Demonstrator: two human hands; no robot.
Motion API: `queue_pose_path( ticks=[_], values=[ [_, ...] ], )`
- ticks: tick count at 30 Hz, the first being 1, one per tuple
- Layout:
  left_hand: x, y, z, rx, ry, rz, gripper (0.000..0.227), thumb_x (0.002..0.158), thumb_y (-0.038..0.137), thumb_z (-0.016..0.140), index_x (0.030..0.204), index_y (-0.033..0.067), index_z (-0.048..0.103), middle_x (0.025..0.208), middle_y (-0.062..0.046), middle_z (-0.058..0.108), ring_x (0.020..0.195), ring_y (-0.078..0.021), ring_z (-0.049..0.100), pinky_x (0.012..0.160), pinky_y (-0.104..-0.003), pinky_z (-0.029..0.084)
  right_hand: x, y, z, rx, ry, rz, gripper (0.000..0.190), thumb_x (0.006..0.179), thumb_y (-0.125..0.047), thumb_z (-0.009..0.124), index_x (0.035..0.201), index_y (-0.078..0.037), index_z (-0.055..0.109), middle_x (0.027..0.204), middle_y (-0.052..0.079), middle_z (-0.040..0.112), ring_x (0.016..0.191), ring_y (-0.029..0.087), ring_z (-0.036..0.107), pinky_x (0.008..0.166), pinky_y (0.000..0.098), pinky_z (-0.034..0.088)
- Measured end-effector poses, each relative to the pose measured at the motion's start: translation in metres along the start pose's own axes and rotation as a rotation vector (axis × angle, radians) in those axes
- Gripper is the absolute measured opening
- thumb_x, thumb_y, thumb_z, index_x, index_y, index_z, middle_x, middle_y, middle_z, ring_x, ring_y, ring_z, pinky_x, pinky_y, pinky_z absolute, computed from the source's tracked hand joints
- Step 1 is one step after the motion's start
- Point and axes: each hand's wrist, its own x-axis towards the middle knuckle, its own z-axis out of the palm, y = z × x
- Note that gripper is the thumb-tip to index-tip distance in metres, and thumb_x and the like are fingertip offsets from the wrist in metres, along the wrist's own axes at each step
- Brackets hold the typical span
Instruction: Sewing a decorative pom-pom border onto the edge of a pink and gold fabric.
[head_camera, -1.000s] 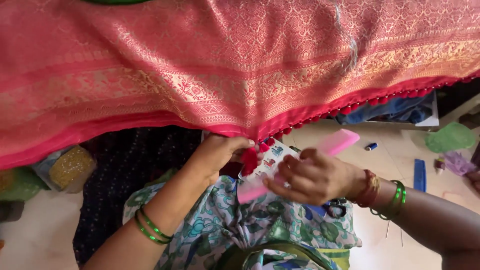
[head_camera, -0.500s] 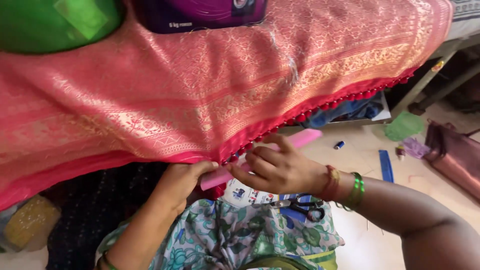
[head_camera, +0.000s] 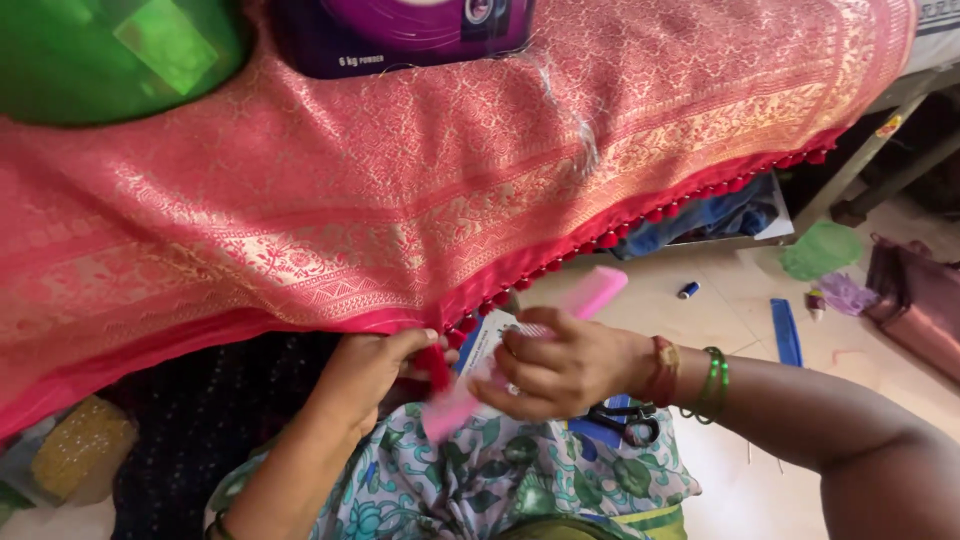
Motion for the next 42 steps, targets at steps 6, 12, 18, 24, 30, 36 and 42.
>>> queue_pose_path(
  ticks=[6, 12, 18, 24, 30, 36, 42],
  values=[
    [0.004, -0.005, 0.007, -0.065, -0.063, 0.022, 0.019, 0.084, 0.007, 0.067, 0.099, -0.0039, 0.072, 0.087, -0.011, 0.076, 0.075, -0.0213, 0.073, 0.067, -0.036, 0.059, 0.004, 0.0, 0.004, -0.034, 0.041, 0.067, 0.036, 0.099, -0.024, 0.071, 0.133, -0.021, 0.06, 0.107, 0.001, 0.06, 0.105, 0.018, 0.064, 0.091, 0.0482, 0.054],
    [0.0, -0.008, 0.007, 0.01, 0.059, 0.103, 0.011, 0.084, 0.004, 0.071, 0.093, -0.0029, 0.072, 0.08, -0.011, 0.074, 0.067, -0.0201, 0.071, 0.058, -0.033, 0.058, -0.022, -0.018, 0.022, 0.109, -0.001, -0.028, 0.038, 0.096, -0.021, 0.073, 0.133, -0.017, 0.062, 0.105, 0.001, 0.059, 0.099, 0.018, 0.061, 0.089, 0.0456, 0.056],
    [-0.002, -0.008, 0.006, -0.064, 0.015, 0.162, 0.011, 0.084, 0.004, 0.07, 0.093, -0.0033, 0.073, 0.081, -0.011, 0.076, 0.069, -0.018, 0.075, 0.064, -0.031, 0.061, -0.096, -0.047, 0.061, 0.216, -0.079, 0.256, 0.039, 0.089, -0.015, 0.07, 0.126, -0.017, 0.06, 0.105, 0.002, 0.062, 0.103, 0.023, 0.063, 0.092, 0.0464, 0.054],
    [-0.001, -0.023, 0.004, 0.021, 0.01, 0.31, 0.014, 0.085, 0.004, 0.071, 0.095, -0.0047, 0.071, 0.088, -0.01, 0.075, 0.08, -0.0178, 0.073, 0.075, -0.033, 0.058, -0.204, -0.11, 0.129, 0.508, -0.81, 0.926, 0.053, 0.085, -0.01, 0.063, 0.138, -0.016, 0.061, 0.11, 0.009, 0.068, 0.102, 0.029, 0.066, 0.088, 0.0417, 0.052],
    [-0.003, -0.047, 0.02, 0.156, 0.018, 0.447, 0.022, 0.099, 0.018, 0.059, 0.102, 0.0005, 0.072, 0.093, -0.004, 0.076, 0.088, -0.0111, 0.07, 0.084, -0.029, 0.055, -0.171, -0.12, 0.109, 1.035, -0.689, 1.007, 0.043, 0.086, -0.018, 0.068, 0.129, -0.012, 0.066, 0.12, 0.013, 0.068, 0.109, 0.035, 0.066, 0.096, 0.0427, 0.052],
    [-0.008, -0.088, 0.025, 0.131, 0.102, 0.44, 0.028, 0.105, 0.021, 0.05, 0.102, -0.0006, 0.068, 0.082, -0.006, 0.076, 0.08, -0.0128, 0.071, 0.079, -0.029, 0.057, -0.095, -0.081, 0.1, 0.684, -0.525, 0.835, 0.04, 0.083, -0.031, 0.075, 0.119, -0.014, 0.073, 0.124, 0.015, 0.062, 0.111, 0.04, 0.061, 0.086, 0.0482, 0.05],
    [-0.01, -0.098, 0.02, -0.042, 0.0, 0.368, 0.028, 0.107, 0.019, 0.05, 0.104, -0.0017, 0.068, 0.077, -0.006, 0.069, 0.075, -0.0144, 0.069, 0.075, -0.029, 0.056, 0.0, -0.076, 0.109, 2.191, 0.393, 1.265, 0.036, 0.1, -0.025, 0.069, 0.13, -0.005, 0.065, 0.111, 0.006, 0.064, 0.101, 0.014, 0.061, 0.088, 0.0306, 0.052]
  ],
)
